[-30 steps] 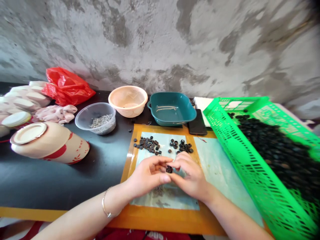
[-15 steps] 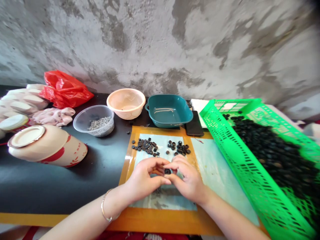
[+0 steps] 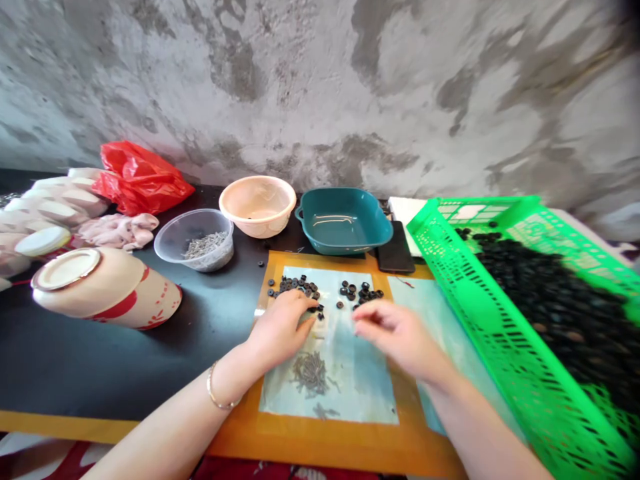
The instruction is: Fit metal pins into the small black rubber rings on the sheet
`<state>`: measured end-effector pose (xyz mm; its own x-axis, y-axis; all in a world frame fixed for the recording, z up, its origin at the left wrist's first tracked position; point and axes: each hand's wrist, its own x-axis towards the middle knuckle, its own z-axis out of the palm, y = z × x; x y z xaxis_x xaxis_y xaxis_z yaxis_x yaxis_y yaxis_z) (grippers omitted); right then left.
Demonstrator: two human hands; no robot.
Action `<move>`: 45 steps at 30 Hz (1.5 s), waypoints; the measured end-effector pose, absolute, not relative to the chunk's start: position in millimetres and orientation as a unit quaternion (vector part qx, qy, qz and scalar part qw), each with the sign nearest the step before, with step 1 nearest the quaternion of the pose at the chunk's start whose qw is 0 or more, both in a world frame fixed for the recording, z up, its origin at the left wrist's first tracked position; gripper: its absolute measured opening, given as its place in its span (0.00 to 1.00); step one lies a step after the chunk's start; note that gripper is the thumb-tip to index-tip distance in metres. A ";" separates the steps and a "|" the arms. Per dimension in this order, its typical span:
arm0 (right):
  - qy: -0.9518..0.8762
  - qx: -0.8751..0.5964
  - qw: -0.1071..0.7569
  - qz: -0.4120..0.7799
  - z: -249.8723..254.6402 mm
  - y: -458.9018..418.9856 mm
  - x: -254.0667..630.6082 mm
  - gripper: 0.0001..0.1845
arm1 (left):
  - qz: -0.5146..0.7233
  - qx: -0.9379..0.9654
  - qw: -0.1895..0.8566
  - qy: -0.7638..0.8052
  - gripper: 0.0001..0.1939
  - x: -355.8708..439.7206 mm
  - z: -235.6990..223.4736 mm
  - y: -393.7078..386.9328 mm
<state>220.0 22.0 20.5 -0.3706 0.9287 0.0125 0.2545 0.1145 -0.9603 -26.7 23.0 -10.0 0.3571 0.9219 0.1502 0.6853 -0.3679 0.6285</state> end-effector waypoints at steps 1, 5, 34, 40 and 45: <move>-0.728 -0.432 0.270 0.459 15.9 15.3 208.2 0.04 | 0.236 0.801 0.224 0.502 0.14 -25.6 -10.3 21.9; -0.856 -0.372 0.130 0.335 5.4 0.6 181.3 0.04 | 0.194 0.834 0.188 0.482 0.16 -19.6 -10.4 19.8; -0.631 -0.493 0.353 0.484 1.4 14.7 185.3 0.06 | 0.316 0.498 0.624 0.513 0.09 -4.6 2.5 11.0; -0.698 -0.483 0.376 0.372 0.2 7.9 178.0 0.05 | 0.345 0.318 0.749 0.468 0.16 0.7 7.8 8.5; -0.749 -0.432 0.405 0.296 1.1 6.2 178.8 0.05 | 0.373 0.244 0.777 0.444 0.21 0.3 4.8 8.9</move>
